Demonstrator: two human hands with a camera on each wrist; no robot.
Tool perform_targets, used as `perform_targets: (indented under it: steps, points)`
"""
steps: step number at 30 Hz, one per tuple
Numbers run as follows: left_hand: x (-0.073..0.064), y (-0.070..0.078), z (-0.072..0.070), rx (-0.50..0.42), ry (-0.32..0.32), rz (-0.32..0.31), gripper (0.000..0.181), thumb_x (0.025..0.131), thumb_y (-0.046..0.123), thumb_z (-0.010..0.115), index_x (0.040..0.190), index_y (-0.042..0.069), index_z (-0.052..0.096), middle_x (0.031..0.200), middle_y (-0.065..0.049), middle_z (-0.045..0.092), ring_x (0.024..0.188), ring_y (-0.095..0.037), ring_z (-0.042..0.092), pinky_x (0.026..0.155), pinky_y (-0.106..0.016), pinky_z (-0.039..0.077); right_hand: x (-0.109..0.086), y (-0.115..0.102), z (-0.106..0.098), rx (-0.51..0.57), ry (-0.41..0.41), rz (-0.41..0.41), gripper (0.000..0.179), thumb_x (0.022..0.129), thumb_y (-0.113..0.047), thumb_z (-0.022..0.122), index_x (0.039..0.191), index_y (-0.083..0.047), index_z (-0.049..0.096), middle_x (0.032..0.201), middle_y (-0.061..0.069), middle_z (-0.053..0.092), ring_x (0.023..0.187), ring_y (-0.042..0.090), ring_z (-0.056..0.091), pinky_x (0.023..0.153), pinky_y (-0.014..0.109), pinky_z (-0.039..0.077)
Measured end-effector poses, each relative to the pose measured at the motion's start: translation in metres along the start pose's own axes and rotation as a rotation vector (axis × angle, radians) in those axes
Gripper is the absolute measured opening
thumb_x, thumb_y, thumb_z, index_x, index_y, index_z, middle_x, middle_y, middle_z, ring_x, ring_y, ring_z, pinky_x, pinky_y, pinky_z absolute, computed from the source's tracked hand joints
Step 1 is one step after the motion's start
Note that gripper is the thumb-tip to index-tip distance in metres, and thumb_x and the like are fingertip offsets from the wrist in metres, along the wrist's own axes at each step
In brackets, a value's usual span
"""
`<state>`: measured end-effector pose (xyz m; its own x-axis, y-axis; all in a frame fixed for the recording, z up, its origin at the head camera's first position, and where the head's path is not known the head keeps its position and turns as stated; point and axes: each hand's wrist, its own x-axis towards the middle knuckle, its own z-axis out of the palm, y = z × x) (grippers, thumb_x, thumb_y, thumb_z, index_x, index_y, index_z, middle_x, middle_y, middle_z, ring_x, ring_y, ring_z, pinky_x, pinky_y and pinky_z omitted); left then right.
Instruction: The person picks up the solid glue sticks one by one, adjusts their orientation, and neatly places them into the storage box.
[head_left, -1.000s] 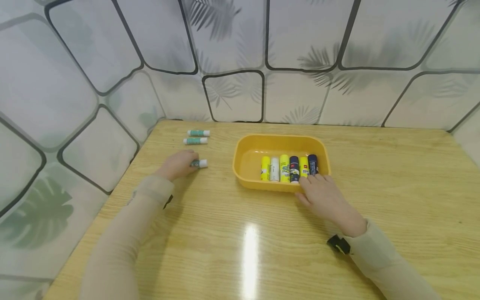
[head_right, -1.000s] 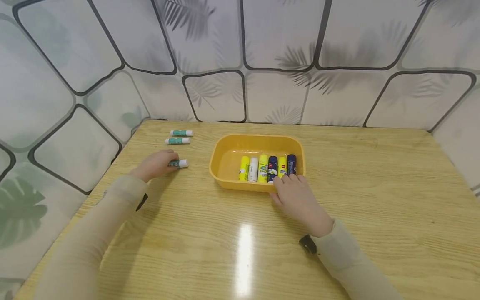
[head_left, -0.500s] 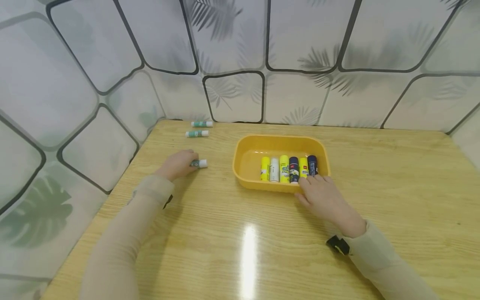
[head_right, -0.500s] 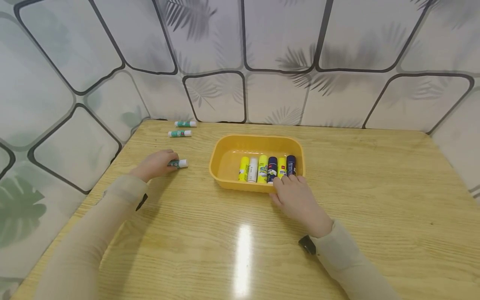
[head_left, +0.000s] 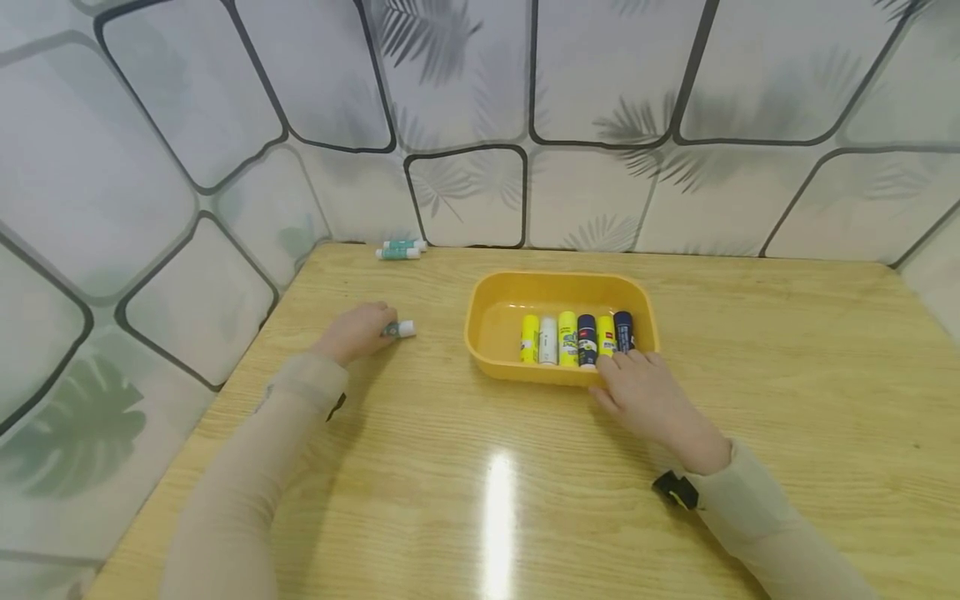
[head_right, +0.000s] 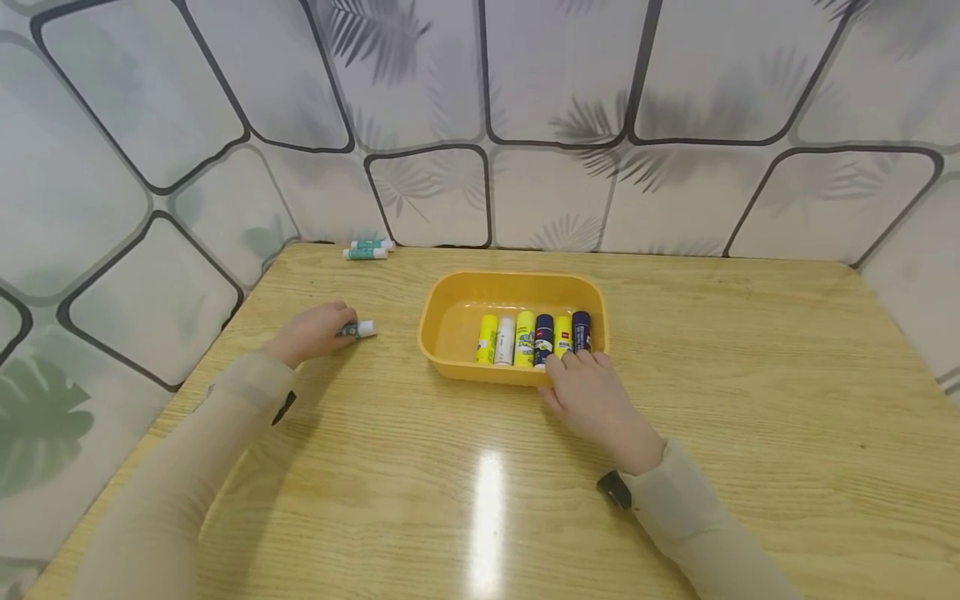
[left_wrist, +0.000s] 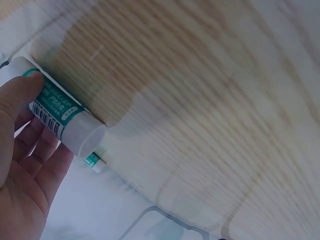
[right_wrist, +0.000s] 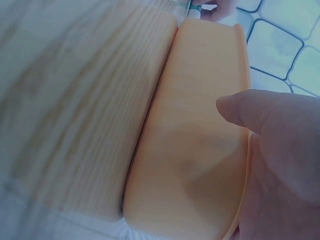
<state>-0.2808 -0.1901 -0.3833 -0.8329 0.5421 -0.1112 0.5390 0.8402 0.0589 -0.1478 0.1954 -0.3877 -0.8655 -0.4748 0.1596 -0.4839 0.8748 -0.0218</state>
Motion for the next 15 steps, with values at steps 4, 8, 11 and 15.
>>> perform_targets:
  steps: [4,8,11,15]
  points:
    - [-0.001,0.001,-0.001,-0.009,0.009,-0.007,0.013,0.082,0.014,0.063,0.088,0.004,0.056,0.077,-0.004,0.05,0.065,-0.017,0.047,0.06,-0.031,0.042,0.0,0.0,-0.001,0.005,-0.002,-0.002,0.022,0.084,-0.027,0.058,0.081,-0.007,0.048,0.068,0.002,0.042,0.068,0.023,0.044,0.064,0.038,0.032]
    - [-0.001,0.005,-0.004,-0.024,0.048,-0.005,0.016,0.081,0.012,0.064,0.092,0.003,0.056,0.081,-0.006,0.053,0.07,-0.019,0.05,0.064,-0.034,0.043,0.0,-0.001,-0.001,0.004,-0.003,-0.002,0.022,0.084,-0.026,0.058,0.081,-0.007,0.048,0.068,0.002,0.042,0.067,0.023,0.044,0.064,0.038,0.032]
    - [-0.001,0.01,-0.008,-0.03,0.075,0.01,0.017,0.081,0.011,0.064,0.093,0.003,0.056,0.083,-0.007,0.054,0.073,-0.019,0.051,0.066,-0.034,0.043,0.0,0.0,-0.001,0.007,-0.006,0.002,0.022,0.084,-0.027,0.058,0.081,-0.007,0.048,0.068,0.002,0.042,0.067,0.023,0.044,0.064,0.038,0.031]
    - [0.0,0.019,-0.016,-0.043,0.095,0.027,0.016,0.081,0.011,0.064,0.093,0.004,0.056,0.084,-0.006,0.054,0.073,-0.018,0.05,0.067,-0.033,0.043,0.0,0.0,0.0,0.011,-0.01,0.007,0.022,0.084,-0.027,0.058,0.082,-0.007,0.048,0.068,0.002,0.043,0.067,0.023,0.044,0.064,0.038,0.032]
